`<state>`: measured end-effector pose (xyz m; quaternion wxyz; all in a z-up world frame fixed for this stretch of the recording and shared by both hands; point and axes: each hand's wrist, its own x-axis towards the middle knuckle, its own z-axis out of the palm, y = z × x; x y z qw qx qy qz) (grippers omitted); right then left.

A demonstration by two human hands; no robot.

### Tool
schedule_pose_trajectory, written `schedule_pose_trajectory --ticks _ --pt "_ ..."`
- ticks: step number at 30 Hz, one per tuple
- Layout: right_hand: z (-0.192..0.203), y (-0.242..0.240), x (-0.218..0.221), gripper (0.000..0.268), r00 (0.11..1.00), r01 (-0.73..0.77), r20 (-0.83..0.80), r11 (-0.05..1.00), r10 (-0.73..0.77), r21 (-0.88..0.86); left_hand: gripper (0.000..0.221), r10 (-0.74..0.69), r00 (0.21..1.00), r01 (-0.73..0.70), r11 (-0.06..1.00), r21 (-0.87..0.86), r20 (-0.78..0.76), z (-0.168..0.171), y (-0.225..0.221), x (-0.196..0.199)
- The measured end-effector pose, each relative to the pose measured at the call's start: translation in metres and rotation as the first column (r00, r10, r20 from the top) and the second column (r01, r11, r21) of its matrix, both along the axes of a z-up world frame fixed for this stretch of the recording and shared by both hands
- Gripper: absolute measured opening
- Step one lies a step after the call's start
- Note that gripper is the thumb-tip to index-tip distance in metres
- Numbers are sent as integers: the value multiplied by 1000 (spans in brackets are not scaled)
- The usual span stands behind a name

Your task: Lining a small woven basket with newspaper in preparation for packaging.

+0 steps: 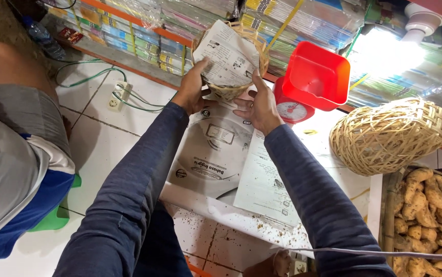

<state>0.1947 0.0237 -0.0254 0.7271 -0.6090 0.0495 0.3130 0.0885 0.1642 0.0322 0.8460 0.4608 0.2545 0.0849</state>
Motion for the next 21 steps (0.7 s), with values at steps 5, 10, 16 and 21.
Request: schedule_pose_trajectory --ticks 5,10,16,21 --pt "-12 -2 8 94 999 -13 32 999 15 -47 93 76 996 -78 996 -49 -41 -3 -2 -1" --pt "1 -3 2 74 999 14 45 993 -9 -117 96 81 997 -81 997 6 -16 -19 5 9" --pt "0 -3 1 50 991 -43 107 956 77 -289 90 135 989 -139 988 68 59 -63 18 30" --pt "24 -4 -19 53 988 -132 34 945 149 -299 97 146 983 -150 988 30 112 -34 10 12"
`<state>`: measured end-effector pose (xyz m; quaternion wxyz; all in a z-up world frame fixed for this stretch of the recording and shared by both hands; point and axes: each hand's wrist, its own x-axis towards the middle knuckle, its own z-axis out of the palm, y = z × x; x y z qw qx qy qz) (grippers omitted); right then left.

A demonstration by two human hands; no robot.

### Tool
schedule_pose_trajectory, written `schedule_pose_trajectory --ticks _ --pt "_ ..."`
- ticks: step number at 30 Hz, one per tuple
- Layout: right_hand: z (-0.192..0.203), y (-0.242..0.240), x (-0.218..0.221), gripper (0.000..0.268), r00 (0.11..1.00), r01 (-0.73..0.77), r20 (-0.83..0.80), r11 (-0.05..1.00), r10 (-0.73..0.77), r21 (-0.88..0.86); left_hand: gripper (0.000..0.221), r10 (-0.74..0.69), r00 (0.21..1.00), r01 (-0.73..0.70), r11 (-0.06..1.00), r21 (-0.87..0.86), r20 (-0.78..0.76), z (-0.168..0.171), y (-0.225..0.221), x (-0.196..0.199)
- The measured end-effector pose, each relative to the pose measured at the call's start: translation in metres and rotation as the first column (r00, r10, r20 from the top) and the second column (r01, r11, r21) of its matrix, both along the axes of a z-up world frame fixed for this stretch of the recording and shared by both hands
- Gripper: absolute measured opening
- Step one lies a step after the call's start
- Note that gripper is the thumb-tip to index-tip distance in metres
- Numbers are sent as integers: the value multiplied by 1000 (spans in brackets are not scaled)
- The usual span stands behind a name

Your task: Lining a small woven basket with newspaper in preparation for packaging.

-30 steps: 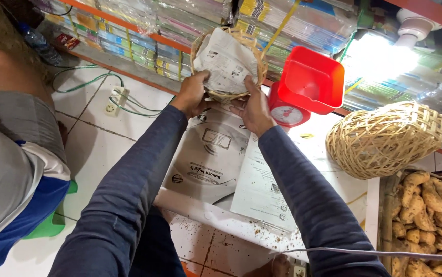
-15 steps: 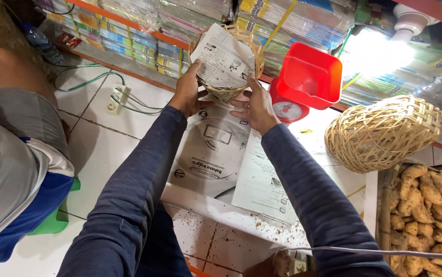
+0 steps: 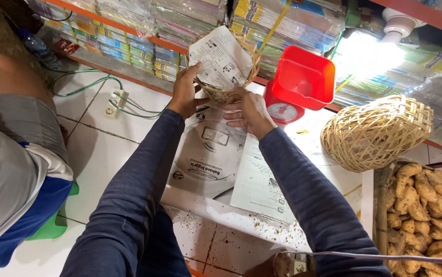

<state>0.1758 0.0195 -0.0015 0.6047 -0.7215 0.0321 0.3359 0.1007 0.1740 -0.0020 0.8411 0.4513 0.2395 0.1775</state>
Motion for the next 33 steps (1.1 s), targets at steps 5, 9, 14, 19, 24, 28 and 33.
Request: schedule_pose_trajectory --ticks 5,9,14,19,24,28,33 --pt "-2 -11 -3 67 998 -61 -28 998 61 18 112 13 998 -12 1000 14 -56 7 -1 -4" --pt "-11 -30 -6 65 996 -82 -21 996 83 38 115 -6 998 9 999 50 -63 -22 13 11" --pt "-8 -71 -24 56 986 -160 -27 983 163 90 107 0 994 11 994 106 -105 3 -2 0" --pt "3 -133 -54 52 978 -204 -6 966 207 157 103 -40 989 73 969 235 -144 -45 16 28" --pt "-7 -198 -69 57 975 -215 4 947 220 239 93 -66 984 112 949 293 -163 -18 -1 5" --pt "-21 -235 -87 62 987 -158 15 942 160 295 92 -137 985 162 935 315 -101 -32 11 4" --pt "-29 -270 -108 65 990 -139 42 947 132 291 88 -150 988 151 945 289 -28 -30 15 1"
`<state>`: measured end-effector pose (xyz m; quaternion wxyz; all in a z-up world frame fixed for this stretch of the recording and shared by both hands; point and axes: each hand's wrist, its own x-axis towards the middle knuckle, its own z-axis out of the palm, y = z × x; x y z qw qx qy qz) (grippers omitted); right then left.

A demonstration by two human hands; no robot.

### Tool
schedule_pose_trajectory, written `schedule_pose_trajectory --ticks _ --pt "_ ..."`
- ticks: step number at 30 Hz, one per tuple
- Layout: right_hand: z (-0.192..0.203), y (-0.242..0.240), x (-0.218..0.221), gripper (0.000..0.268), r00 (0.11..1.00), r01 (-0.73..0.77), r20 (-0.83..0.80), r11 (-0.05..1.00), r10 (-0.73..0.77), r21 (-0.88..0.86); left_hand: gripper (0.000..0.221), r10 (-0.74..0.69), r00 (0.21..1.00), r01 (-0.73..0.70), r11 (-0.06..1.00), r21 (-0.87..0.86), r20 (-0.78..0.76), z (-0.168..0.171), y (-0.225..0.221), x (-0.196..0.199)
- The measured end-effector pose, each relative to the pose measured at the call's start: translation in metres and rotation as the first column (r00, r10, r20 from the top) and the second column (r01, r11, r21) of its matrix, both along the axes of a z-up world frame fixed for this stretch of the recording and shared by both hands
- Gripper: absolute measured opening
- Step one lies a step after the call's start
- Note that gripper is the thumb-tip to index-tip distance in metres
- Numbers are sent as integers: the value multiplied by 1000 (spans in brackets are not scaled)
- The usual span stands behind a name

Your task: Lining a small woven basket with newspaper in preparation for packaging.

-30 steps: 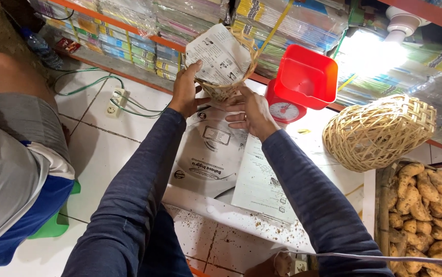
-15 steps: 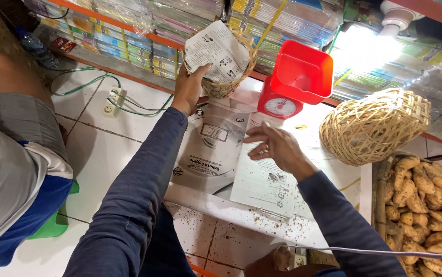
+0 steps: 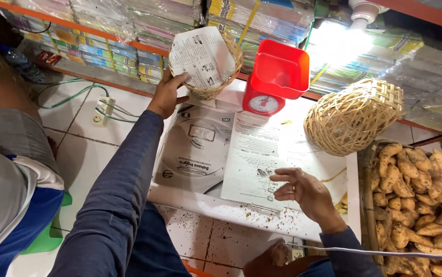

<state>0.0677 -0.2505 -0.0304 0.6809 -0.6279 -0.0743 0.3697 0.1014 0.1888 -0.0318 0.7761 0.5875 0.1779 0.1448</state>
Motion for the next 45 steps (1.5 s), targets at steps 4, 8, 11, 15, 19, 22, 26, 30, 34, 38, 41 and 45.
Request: schedule_pose_trajectory --ticks 4,8,11,15,19,22,26,30,34,38,41,45 --pt "0 -28 -11 56 987 144 73 989 -146 26 64 16 997 -20 998 -51 -80 -12 11 13" --pt "-17 -53 -17 47 951 287 111 958 -288 26 51 25 986 -31 999 -37 -164 -2 10 10" --pt "-4 -45 -32 32 899 414 287 856 -331 -309 48 46 982 -50 999 -18 -185 0 8 9" --pt "-42 -61 -37 29 870 456 349 839 -349 -298 57 67 978 -70 998 -6 -196 7 7 3" --pt "-38 -59 -49 28 819 511 502 748 -276 -423 65 59 979 -58 998 11 -196 13 5 -6" --pt "-33 -55 -53 32 788 512 612 631 -74 -583 76 92 970 -90 996 17 -224 3 4 -10" --pt "-34 -50 -57 35 802 487 597 601 -21 -633 75 174 937 -86 955 282 -303 -43 14 -15" --pt "-30 -36 -45 36 819 413 565 579 101 -703 79 197 819 227 751 620 -538 -65 6 -33" --pt "-8 -7 -4 40 708 312 572 542 415 -780 86 162 699 511 569 644 -697 -60 -23 -52" --pt "-30 21 70 65 625 302 561 494 543 -815 98 203 632 602 480 638 -748 -40 -44 -81" --pt "-6 50 96 91 598 222 507 479 621 -849 99 248 603 627 440 643 -758 -4 -63 -94" --pt "-25 61 139 113 615 182 411 386 673 -904 105 292 575 656 394 644 -764 2 -63 -84"
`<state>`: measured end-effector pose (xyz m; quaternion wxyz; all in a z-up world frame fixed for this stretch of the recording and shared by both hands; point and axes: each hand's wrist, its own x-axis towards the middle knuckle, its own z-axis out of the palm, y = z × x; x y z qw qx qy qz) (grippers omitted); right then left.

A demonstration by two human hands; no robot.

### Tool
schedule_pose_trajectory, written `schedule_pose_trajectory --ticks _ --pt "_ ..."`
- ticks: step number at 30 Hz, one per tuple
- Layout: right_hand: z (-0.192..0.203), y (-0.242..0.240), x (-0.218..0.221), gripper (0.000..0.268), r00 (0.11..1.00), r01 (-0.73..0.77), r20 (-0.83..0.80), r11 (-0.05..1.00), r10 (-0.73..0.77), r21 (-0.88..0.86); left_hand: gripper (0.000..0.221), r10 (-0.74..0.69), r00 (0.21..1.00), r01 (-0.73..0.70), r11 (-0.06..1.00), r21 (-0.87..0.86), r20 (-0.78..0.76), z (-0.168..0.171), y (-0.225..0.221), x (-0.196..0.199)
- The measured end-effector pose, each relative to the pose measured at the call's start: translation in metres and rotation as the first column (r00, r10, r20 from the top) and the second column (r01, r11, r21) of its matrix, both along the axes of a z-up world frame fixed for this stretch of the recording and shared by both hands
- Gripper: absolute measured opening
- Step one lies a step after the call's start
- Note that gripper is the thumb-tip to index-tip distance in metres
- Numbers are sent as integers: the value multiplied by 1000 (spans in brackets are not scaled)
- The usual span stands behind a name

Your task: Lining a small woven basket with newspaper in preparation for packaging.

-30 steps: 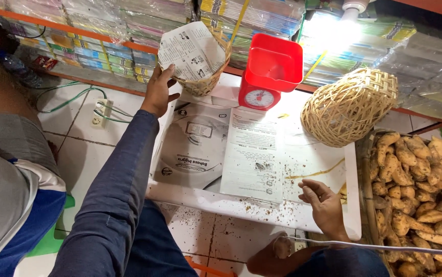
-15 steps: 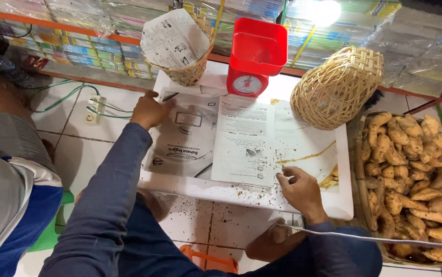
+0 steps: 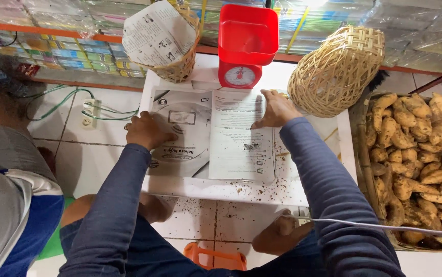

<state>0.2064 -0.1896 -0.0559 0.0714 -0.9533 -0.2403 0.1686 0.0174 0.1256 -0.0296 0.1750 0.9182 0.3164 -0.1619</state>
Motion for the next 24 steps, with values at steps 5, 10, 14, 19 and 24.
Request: schedule_pose_trajectory --ticks 5,10,14,19,24 --pt "-13 9 23 123 992 68 -94 987 -82 -145 117 60 998 -62 996 -70 -37 -27 17 7" --pt "-24 7 11 78 950 234 -229 969 -212 75 109 68 997 -72 988 -138 -32 -43 28 13" --pt "-35 1 -3 57 956 246 -211 949 -203 199 98 84 996 -80 975 -206 11 -33 26 2" --pt "3 -8 -62 58 832 464 -550 636 -74 617 92 123 989 -103 969 -224 80 -50 35 -2" --pt "-47 -32 -79 43 886 382 -410 843 -218 378 90 132 978 -88 963 -256 161 -56 28 -15"
